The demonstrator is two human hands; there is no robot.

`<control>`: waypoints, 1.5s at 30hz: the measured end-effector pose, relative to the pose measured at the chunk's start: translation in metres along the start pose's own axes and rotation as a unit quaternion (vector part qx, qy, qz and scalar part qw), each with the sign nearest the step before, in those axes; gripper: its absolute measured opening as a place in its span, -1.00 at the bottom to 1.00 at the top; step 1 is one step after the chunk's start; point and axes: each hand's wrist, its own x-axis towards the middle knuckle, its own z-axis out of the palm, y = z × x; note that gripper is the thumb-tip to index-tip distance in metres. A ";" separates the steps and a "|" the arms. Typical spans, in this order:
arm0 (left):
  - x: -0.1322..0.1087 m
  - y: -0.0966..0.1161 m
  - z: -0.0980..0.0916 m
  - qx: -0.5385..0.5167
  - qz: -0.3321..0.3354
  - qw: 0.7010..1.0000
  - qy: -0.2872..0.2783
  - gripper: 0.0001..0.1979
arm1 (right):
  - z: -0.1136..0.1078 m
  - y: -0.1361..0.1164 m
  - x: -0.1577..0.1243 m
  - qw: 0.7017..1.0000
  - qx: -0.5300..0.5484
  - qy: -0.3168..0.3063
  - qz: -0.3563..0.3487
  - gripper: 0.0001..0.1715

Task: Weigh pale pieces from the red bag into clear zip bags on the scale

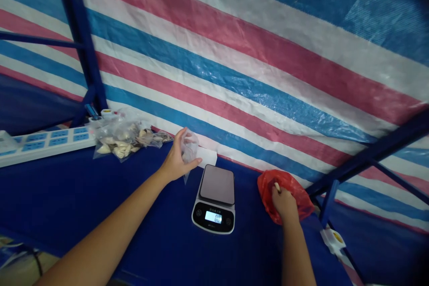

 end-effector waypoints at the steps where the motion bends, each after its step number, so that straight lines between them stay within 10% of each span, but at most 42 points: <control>1: 0.001 -0.002 0.000 -0.011 -0.003 1.000 0.015 0.05 | 0.000 0.000 0.001 1.000 0.001 -0.001 -0.002 -0.43; 12: 0.009 -0.020 0.006 -0.167 -0.029 0.982 0.079 -0.02 | 0.002 0.003 0.004 0.999 -0.025 0.016 -0.016 -0.34; 45: 0.005 -0.006 0.009 -0.077 0.001 0.995 0.064 -0.10 | 0.013 0.009 0.015 0.998 -0.012 0.069 -0.001 -0.52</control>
